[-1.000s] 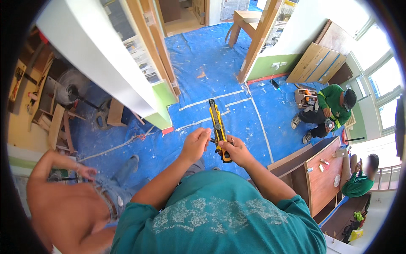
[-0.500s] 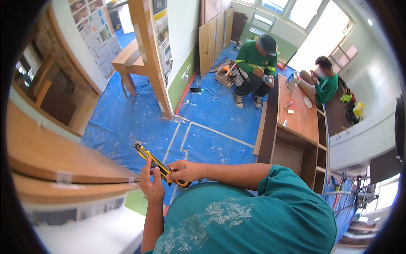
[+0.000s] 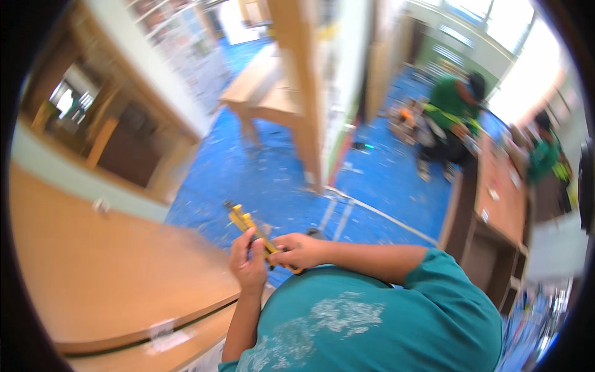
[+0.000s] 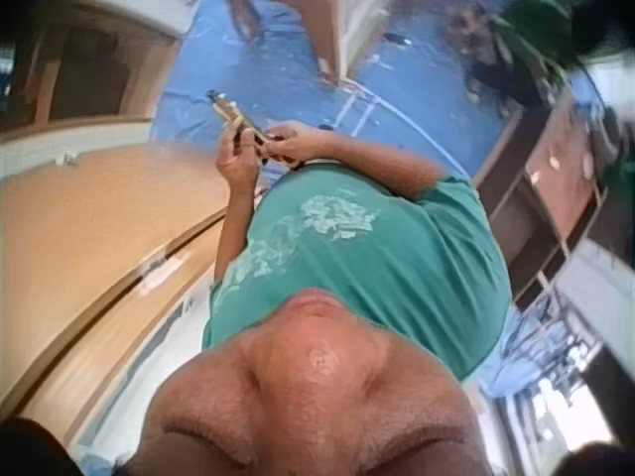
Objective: The person assembles a wooden cabinet by handling panels, using a utility knife to trim edges, and tapping pieces together with a rubber mallet. They move around the room to retrieve parts and tools, then fit a panel into the cabinet frame.
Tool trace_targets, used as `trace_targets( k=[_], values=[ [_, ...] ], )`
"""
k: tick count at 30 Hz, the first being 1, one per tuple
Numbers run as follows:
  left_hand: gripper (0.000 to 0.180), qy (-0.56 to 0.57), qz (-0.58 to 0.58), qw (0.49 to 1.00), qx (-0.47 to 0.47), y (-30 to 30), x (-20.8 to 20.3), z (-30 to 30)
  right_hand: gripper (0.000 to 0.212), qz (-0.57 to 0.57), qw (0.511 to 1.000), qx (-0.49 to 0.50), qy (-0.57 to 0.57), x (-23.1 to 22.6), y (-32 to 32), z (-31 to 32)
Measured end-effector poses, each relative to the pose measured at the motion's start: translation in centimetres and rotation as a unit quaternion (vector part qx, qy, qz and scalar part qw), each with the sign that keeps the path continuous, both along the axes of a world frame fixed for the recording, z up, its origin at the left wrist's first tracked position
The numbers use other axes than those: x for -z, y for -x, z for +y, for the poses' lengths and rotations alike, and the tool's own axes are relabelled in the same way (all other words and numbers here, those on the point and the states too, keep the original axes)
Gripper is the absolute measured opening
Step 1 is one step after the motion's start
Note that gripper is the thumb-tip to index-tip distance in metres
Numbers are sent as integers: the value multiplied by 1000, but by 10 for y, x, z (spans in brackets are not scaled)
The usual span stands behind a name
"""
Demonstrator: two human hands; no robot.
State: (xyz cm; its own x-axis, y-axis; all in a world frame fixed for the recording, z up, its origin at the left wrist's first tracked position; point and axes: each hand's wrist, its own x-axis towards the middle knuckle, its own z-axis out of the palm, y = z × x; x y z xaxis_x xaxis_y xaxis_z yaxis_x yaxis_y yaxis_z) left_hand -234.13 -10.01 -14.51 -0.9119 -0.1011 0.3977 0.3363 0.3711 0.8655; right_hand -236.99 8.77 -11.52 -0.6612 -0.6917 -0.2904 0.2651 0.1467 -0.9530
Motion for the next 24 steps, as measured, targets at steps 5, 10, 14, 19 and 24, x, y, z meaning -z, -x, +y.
trace_targets(
  k=[5, 10, 14, 19, 24],
  values=[
    [25, 8, 62, 996, -65, 117, -45, -24, 25, -44, 998, -12, 54, -13, 121, -44],
    [27, -32, 54, 993, -98, 205, -39, -55, 24, -75, 997, -6, 30, -20, 209, -80],
    [28, -79, 41, 993, -82, 291, -26, -89, 23, -62, 998, 16, -15, -23, 287, -115],
    [27, -163, 9, 986, -26, 390, -6, -151, 23, -76, 994, 74, -7, -16, 366, -180],
    [27, -146, 24, 989, 0, 473, -23, -215, 23, -86, 990, 113, -2, -29, 434, -244]
  ],
)
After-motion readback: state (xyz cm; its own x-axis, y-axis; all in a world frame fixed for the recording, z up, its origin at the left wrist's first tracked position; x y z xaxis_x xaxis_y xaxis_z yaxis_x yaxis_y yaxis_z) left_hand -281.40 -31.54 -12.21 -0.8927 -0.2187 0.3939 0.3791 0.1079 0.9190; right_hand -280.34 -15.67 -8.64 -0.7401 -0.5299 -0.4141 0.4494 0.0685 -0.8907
